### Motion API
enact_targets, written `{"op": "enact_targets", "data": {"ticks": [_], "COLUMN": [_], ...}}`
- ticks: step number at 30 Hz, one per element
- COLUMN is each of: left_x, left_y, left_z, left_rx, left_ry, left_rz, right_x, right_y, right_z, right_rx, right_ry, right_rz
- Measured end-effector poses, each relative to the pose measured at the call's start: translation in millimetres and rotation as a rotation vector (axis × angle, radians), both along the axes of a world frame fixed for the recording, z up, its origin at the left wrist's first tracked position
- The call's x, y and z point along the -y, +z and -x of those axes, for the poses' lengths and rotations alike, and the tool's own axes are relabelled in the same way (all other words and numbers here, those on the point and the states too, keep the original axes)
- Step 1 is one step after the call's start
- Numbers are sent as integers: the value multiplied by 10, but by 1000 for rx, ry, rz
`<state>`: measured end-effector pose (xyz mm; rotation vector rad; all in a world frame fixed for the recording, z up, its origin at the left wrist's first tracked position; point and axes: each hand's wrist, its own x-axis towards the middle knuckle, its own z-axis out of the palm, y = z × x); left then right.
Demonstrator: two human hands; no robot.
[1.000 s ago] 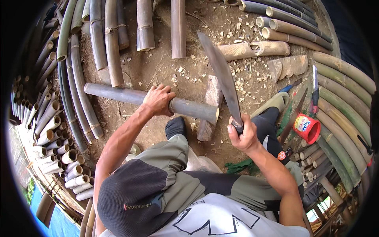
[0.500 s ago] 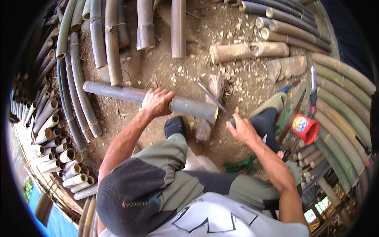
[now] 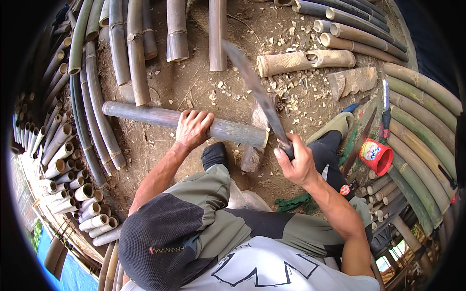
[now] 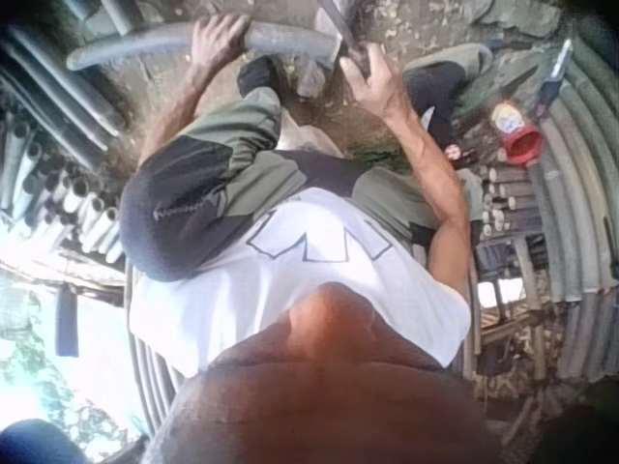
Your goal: The person sits on the ground and uses a machete to shave and shape the ends of bamboo poles. They repeatedly pick up a pole, hold it against a wooden block, and strike it with the machete to remove the outer layer, then place the pole aside.
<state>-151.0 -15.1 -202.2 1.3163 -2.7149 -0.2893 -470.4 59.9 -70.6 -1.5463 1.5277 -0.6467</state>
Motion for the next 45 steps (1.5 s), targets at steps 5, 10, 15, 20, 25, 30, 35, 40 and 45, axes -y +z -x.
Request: {"op": "enact_targets", "data": {"ticks": [5, 10, 15, 20, 25, 30, 35, 40, 45], "left_x": [-21, 355, 584, 679, 554, 451, 338, 370, 346], "left_y": [30, 356, 263, 367, 226, 241, 175, 224, 97], "left_z": [16, 61, 54, 158, 42, 33, -6, 28, -28], "left_rx": [49, 283, 300, 345, 321, 145, 123, 118, 22], "left_ry": [-6, -92, -114, -95, -49, -71, -62, -67, -94], "left_rz": [-23, -494, -663, -773, -744, -515, -422, -417, -343], "right_x": [-164, -215, -12, -208, -38, -138, -113, -125, -97], "right_y": [-642, -535, -6, -472, -200, -340, -273, -186, -403], "right_z": [300, 340, 13, 140, 98, 99, 159, 45, 263], "right_rx": [-408, -390, -125, -332, -216, -67, -280, -138, -310], "right_ry": [188, 204, 64, 142, 118, 44, 148, 47, 192], "right_rz": [-325, -312, 2, -9, -152, 380, -201, 174, -291]}}
